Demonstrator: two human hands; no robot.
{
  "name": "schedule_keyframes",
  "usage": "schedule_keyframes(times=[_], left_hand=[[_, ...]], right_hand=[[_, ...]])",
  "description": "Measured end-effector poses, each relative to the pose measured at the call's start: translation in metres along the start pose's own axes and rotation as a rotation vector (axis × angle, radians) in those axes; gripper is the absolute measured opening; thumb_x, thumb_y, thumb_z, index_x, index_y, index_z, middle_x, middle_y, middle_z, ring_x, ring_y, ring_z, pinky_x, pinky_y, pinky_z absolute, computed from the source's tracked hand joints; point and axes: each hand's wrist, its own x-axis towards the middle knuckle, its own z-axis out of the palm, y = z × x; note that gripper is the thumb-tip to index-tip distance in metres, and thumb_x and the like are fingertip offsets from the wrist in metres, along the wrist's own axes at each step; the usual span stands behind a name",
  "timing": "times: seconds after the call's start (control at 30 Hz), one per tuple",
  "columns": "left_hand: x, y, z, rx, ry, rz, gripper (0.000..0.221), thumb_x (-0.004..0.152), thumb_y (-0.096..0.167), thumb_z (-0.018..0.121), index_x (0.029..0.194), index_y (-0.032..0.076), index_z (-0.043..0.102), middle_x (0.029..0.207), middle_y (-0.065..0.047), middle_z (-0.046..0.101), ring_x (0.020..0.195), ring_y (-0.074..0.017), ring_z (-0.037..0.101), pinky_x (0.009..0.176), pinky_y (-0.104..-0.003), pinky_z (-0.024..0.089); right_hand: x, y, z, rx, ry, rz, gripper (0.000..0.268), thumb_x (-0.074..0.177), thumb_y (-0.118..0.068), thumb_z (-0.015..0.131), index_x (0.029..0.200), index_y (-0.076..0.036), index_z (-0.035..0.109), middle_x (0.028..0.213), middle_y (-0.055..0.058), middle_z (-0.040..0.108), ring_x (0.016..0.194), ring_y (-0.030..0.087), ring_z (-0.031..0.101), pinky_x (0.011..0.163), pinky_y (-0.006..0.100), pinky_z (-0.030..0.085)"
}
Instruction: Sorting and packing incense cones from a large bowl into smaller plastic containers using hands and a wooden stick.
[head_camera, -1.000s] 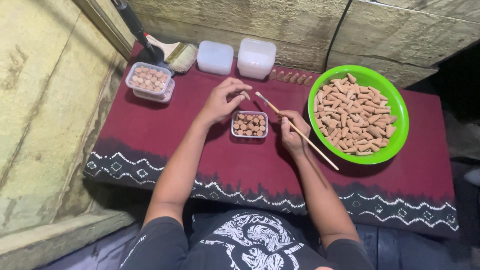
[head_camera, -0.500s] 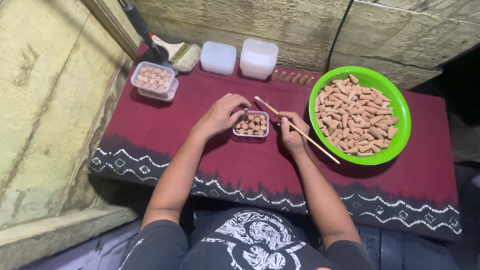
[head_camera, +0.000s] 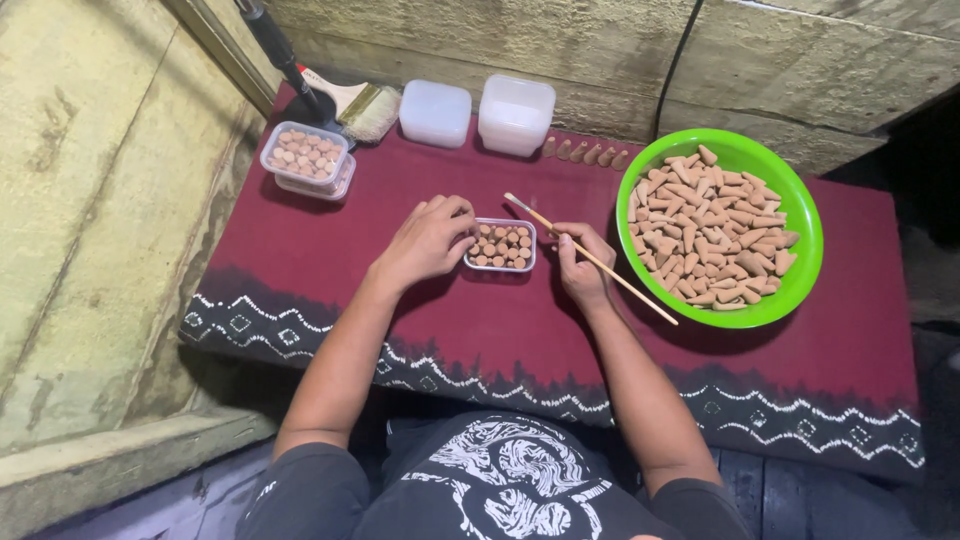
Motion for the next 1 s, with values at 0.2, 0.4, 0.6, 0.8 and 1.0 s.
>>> schedule_keyframes(times=[0.2,0.4,0.6,0.8,1.0], left_hand=[[0.006,0.005,-0.011,-0.250,0.068,-0.040,0.007,0.092,0.015,0.070,0.094,0.010,0.072,0.112,-0.011,0.064,0.106,-0.0375,0.064,0.087,-0.049,0.052],[0.038,0.009,-0.002,-0.331,0.170,0.011,0.003,0.096,0.017,0.068,0.094,0.014,0.070,0.103,-0.005,0.067,0.098,-0.0295,0.068,0.086,-0.044,0.053],[0.112,0.046,0.027,-0.236,0.069,0.233,0.008,0.097,0.018,0.064,0.098,0.012,0.067,0.094,-0.009,0.066,0.092,-0.0325,0.067,0.080,-0.046,0.053],[0.212,0.103,0.104,0.030,0.053,0.465,0.009,0.089,0.026,0.069,0.093,0.018,0.067,0.094,-0.005,0.065,0.091,-0.0310,0.065,0.075,-0.045,0.052],[0.283,0.140,0.193,0.223,-0.079,0.410,0.030,0.082,0.049,0.074,0.103,0.027,0.072,0.105,-0.002,0.060,0.105,-0.0297,0.060,0.084,-0.049,0.052]], right_hand=[[0.005,-0.030,-0.013,0.039,0.044,-0.010,0.019,0.102,-0.001,0.059,0.107,-0.004,0.077,0.089,0.016,0.078,0.078,0.027,0.074,0.068,0.038,0.060],[0.013,-0.080,-0.082,-0.124,-0.126,-0.166,0.024,0.104,-0.002,0.058,0.121,-0.004,0.075,0.117,0.022,0.073,0.110,0.042,0.070,0.096,0.051,0.054],[-0.004,-0.034,-0.186,-0.674,-0.153,-0.224,0.022,0.100,-0.005,0.062,0.118,-0.007,0.074,0.109,0.020,0.071,0.108,0.042,0.068,0.091,0.053,0.053],[-0.012,-0.022,-0.213,-0.717,0.040,-0.016,0.031,0.091,0.001,0.061,0.120,-0.002,0.069,0.116,0.023,0.068,0.114,0.045,0.065,0.098,0.054,0.050],[-0.017,-0.011,-0.215,-0.738,0.092,-0.010,0.029,0.092,-0.004,0.060,0.119,-0.008,0.070,0.113,0.016,0.069,0.113,0.039,0.067,0.099,0.049,0.051]])
